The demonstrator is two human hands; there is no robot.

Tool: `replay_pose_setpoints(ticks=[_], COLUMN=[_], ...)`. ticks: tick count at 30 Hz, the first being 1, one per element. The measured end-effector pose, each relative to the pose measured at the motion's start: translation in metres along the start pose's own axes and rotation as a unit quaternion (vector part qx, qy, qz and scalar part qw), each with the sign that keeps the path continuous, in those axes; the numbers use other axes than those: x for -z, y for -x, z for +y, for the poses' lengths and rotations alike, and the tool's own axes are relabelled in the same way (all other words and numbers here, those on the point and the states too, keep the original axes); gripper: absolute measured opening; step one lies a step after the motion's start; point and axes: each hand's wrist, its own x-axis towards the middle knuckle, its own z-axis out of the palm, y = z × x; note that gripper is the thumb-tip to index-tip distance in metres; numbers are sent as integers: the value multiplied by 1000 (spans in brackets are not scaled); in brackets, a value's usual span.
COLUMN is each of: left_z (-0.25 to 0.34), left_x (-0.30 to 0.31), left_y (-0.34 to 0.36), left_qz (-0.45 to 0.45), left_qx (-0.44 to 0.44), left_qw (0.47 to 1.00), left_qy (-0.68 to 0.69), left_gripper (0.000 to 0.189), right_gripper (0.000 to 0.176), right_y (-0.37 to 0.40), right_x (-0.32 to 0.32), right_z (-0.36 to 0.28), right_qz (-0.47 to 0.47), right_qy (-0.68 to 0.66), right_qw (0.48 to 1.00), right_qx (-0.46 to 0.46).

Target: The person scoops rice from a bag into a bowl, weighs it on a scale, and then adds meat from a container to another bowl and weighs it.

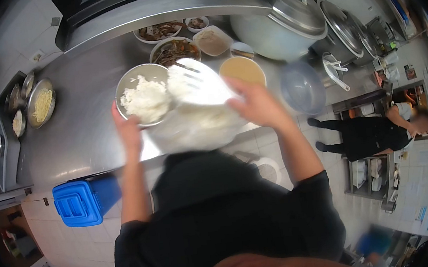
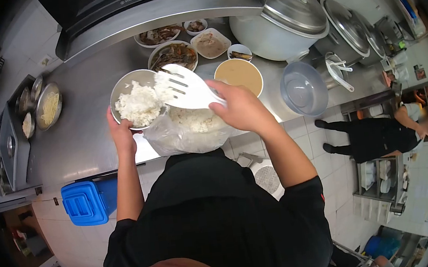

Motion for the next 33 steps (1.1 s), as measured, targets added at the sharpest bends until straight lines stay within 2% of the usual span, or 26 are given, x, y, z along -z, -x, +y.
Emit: replay_pose_setpoints(ticks=[2,3,5,6,10,12,15,19,21,24,27,29,33], left_z=[-2,3,19,24,35,40,44,40,44,51,61,56,44], left_x=[-2,-8,-17,-17,-9,-9,-4,3,10,14,15,21,44], left_y=[3,8,15,16,14,13,11,8,6,6,20,25,40], left_qz=[-19,-38,-41,-46,-47,-41,-65,-89,-94,-107,-113,-100,-17], left_qx=[1,0,15,36,70,63,49,20,42,66,63,51,52], left_qw=[1000,999,999,998,995,996,996,995,994,992,991,993,995], left_qy=[2,5,22,32,47,45,37,33,28,20,32,40,79], left_gripper=[72,72,71,71,70,70,70,72,72,72,72,72,72], right_gripper=[46,46,50,48,49,48,47,48,50,50,48,48,54], right_y=[-12,-15,-21,-22,-15,-5,-10,-17,-2,13,-2,1,24], right_x=[-19,-25,-32,-35,-13,-9,-40,-43,-31,-37,-65,-54,-14], right_z=[-13,-22,-41,-42,-67,-83,-90,-92,-103,-123,-107,-108,-117], right_qz=[114,114,-2,29,73,27,54,66,102,40,49,40,97], right_qy=[157,158,303,302,322,394,406,389,349,400,402,380,345], right_qw=[968,967,940,932,917,896,884,896,913,901,900,906,925], right_qx=[163,163,156,198,223,200,228,204,184,160,160,181,125])
